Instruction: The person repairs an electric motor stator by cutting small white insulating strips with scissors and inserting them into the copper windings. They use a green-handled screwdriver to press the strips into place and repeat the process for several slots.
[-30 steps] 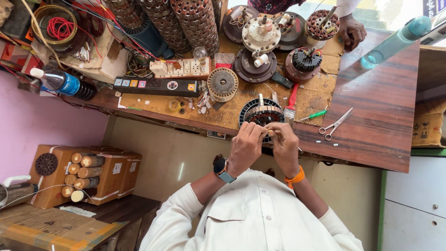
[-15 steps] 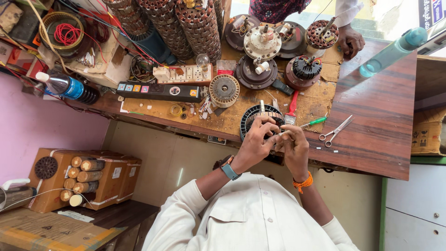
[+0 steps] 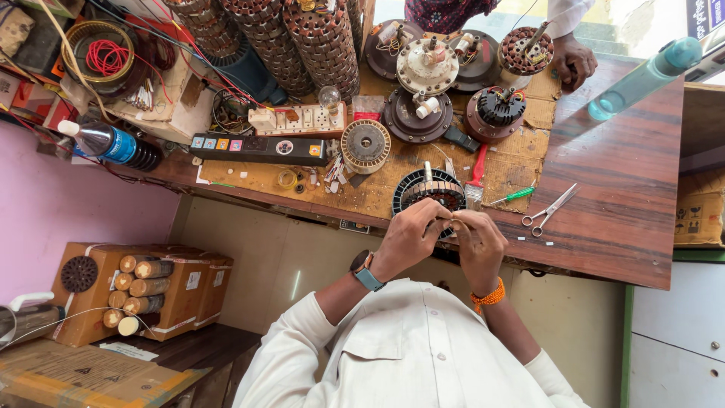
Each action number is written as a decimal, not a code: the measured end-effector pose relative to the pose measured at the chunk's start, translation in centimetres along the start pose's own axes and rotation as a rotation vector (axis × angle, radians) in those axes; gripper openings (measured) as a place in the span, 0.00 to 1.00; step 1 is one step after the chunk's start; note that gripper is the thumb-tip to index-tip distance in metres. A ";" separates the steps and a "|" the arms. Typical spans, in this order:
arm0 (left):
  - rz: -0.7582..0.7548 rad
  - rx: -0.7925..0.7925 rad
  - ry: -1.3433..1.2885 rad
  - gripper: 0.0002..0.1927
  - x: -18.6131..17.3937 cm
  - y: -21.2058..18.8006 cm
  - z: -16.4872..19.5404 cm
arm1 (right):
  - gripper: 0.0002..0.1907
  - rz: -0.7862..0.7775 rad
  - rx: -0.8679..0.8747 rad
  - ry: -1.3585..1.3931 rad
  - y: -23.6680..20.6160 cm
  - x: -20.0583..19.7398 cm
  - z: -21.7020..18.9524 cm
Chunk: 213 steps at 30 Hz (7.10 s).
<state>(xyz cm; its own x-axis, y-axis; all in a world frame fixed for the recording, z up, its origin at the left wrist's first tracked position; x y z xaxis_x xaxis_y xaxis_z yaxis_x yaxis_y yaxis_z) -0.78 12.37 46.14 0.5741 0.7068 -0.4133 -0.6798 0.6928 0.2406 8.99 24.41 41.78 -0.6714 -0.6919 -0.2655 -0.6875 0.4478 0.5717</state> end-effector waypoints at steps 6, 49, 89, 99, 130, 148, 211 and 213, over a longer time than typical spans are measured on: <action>-0.056 -0.088 -0.160 0.05 0.4 -0.4 -2.6 | 0.06 -0.039 0.083 -0.079 0.3 0.0 -0.3; -0.027 -0.161 -0.270 0.04 -1.1 -0.6 -0.7 | 0.06 -0.058 0.088 0.074 0.6 0.3 -0.6; -0.062 0.033 0.047 0.20 -4.3 0.1 -3.7 | 0.06 -0.012 0.592 0.434 -0.4 2.6 3.6; -0.132 0.031 -0.121 0.28 -1.1 2.6 -10.3 | 0.08 -0.068 -0.215 -0.303 2.7 4.1 0.1; -0.070 -0.098 -0.108 0.29 -0.8 1.3 -13.4 | 0.07 -0.520 -0.234 -0.360 4.6 6.8 -1.3; -0.153 -0.176 0.116 0.16 -1.6 2.4 -14.5 | 0.07 -0.591 -0.100 -0.138 6.0 7.0 1.1; 0.302 0.171 0.085 0.22 -1.4 -4.6 -11.8 | 0.21 -0.534 -0.038 -0.132 1.0 6.8 0.7; 0.321 0.177 0.087 0.22 -1.2 -4.5 -11.8 | 0.21 -0.524 -0.044 -0.137 1.1 6.6 0.6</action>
<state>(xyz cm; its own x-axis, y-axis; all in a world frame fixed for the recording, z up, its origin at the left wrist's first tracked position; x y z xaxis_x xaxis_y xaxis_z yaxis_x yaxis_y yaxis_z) -3.78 6.68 35.24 0.2989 0.8823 -0.3635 -0.7251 0.4577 0.5145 3.59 20.65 40.19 -0.2733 -0.7350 -0.6206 -0.9298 0.0363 0.3664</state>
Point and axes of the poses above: each hand's wrist, its own y-axis towards the middle knuckle, its own x-axis out of the palm, z = x × y, the point moved 8 cm from there along y, towards the middle knuckle, and after that the axes turned 8 degrees about -x, right-handed, at the moved point
